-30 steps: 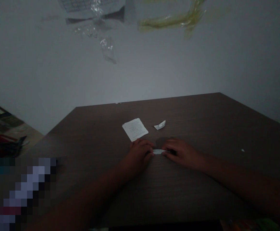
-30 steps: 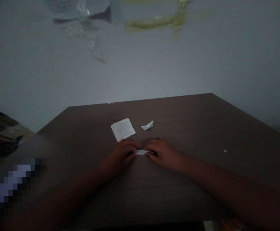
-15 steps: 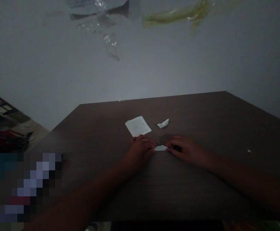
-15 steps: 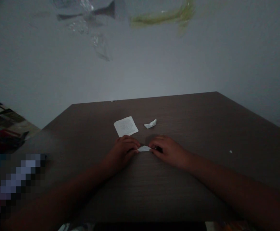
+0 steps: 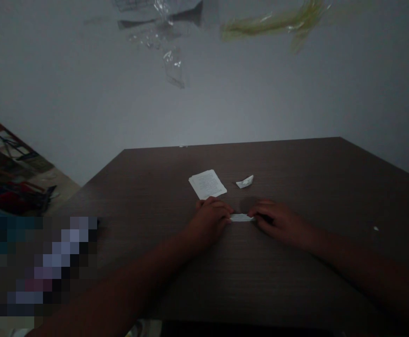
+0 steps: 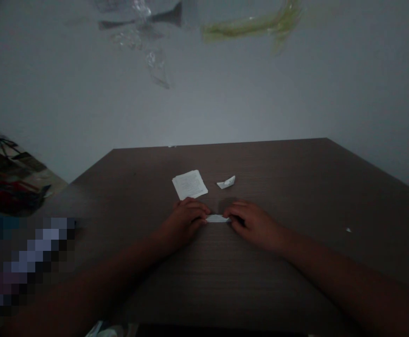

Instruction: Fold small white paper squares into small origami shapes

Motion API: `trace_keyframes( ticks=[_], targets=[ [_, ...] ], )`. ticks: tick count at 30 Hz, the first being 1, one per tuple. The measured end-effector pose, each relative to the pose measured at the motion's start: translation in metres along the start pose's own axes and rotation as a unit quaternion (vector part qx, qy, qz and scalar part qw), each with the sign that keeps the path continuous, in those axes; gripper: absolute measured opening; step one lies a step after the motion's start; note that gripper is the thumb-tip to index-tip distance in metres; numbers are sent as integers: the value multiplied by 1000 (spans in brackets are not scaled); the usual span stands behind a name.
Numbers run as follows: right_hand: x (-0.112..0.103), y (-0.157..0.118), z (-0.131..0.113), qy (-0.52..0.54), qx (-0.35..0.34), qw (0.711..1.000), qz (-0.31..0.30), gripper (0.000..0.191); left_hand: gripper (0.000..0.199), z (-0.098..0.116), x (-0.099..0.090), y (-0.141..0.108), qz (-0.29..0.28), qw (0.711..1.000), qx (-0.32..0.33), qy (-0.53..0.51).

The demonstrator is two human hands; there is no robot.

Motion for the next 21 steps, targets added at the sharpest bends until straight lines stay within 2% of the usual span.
trace_keyframes(
  ticks=[4,10,21],
  targets=[
    [-1,0,1,1,-2,1000,9,21,20,1,2,0,-8,1000,-8,-1],
    [-9,-1,-6,15,-32,998,54,18,19,0,5,0,-13,1000,-10,-5],
    [-7,0,-4,6,-14,998,55,18,18,-1,6,-1,-2,1000,-8,-1]
  ],
)
Point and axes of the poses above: each hand's wrist, its own y-axis towards the middle knuckle, its own x-axis out of the palm, z = x × y, the point moved 8 cm from there along y, towards the middle knuckle, and after that the axes turned 15 degrees about x, right-handed, at the moved point
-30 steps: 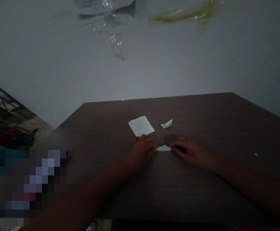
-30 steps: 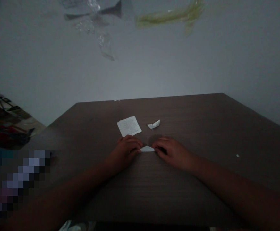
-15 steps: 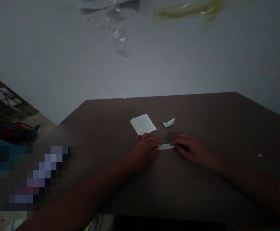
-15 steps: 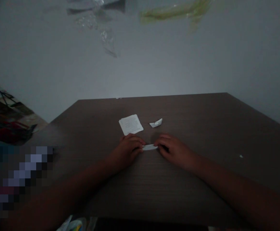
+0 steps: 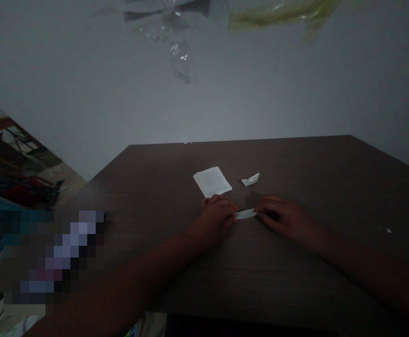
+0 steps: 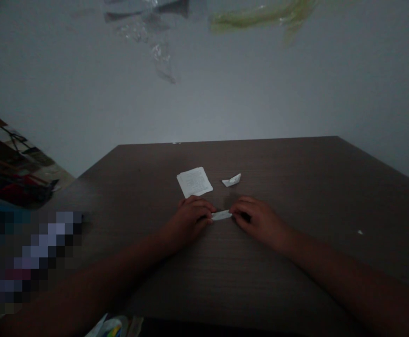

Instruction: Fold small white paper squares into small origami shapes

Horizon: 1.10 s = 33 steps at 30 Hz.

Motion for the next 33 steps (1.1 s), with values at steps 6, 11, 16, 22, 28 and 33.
trace_keyframes(
  ticks=[6,11,16,22,28,33],
  targets=[
    [4,1,2,-3,24,1000,-10,15,18,0,0,1,3,1000,-8,-9],
    [8,2,6,-10,40,999,-15,15,16,-2,1,2,6,1000,-15,-18],
    [9,1,7,-14,52,998,-25,14,15,-4,1,2,5,1000,-19,-13],
    [10,3,6,-16,57,998,-28,15,19,-2,-2,0,1,1000,-13,-11],
    [11,6,6,-14,69,997,-45,14,23,-5,-2,1,6,1000,-3,-11],
    [14,7,7,-7,67,996,-53,13,22,-8,-3,0,11,1000,-1,-13]
  ],
)
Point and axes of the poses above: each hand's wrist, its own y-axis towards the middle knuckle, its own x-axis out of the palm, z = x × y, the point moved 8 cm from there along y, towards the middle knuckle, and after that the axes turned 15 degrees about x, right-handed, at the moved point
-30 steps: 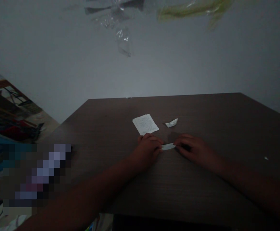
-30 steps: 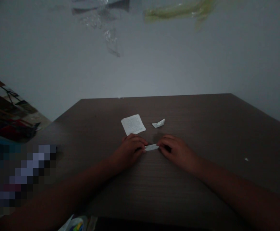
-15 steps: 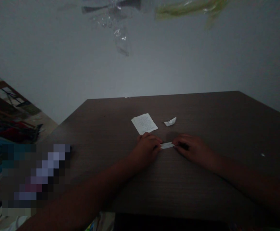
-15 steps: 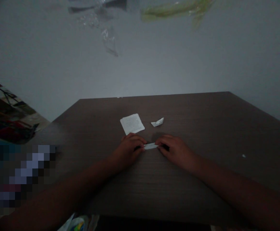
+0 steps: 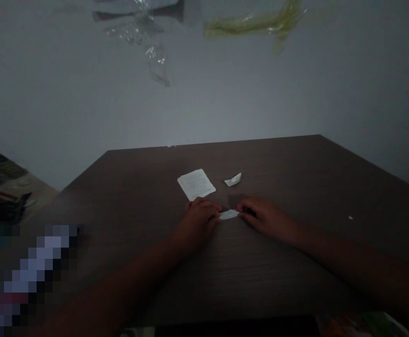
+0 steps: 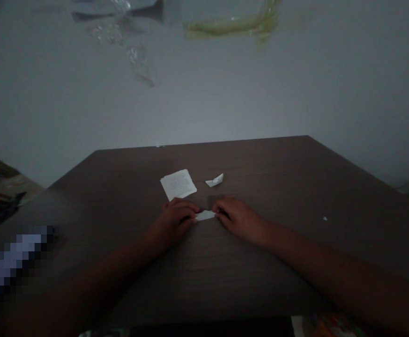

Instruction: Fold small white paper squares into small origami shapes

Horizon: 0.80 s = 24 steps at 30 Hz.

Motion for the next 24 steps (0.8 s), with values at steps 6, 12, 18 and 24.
trace_keyframes(
  ticks=[6,12,18,24],
  targets=[
    [-2,0,-1,15,6,1000,-4,14,21,-1,0,-1,3,1000,-1,-6],
    [-4,0,1,14,22,1000,-9,14,25,-4,1,-2,5,1000,-1,2],
    [-4,-1,-1,7,8,1000,-2,15,26,-7,4,-4,0,1000,-3,11],
    [-3,-3,-7,5,-14,1000,11,12,20,-5,5,-5,1,1000,-6,28]
  ],
)
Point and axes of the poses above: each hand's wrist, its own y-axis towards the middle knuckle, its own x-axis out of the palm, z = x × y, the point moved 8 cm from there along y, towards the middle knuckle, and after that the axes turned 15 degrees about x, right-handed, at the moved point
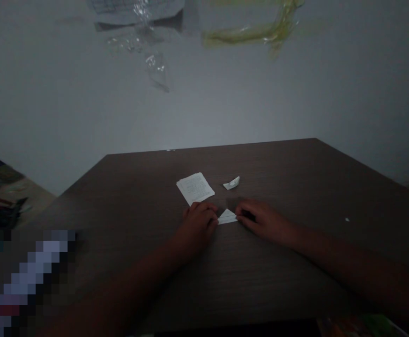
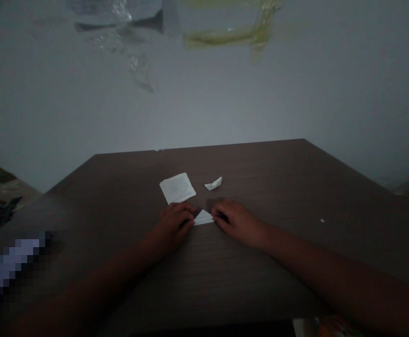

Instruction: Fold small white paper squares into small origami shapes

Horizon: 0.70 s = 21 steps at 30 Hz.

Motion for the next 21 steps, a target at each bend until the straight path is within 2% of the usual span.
trace_keyframes(
  ticks=[11,21],
  targets=[
    [2,0,-3,-8,2,1000,-5,10,12,-2,1,0,6,1000,0,20],
    [9,2,0,-21,-34,999,-6,12,16,-8,1,0,27,999,-5,32]
  ],
)
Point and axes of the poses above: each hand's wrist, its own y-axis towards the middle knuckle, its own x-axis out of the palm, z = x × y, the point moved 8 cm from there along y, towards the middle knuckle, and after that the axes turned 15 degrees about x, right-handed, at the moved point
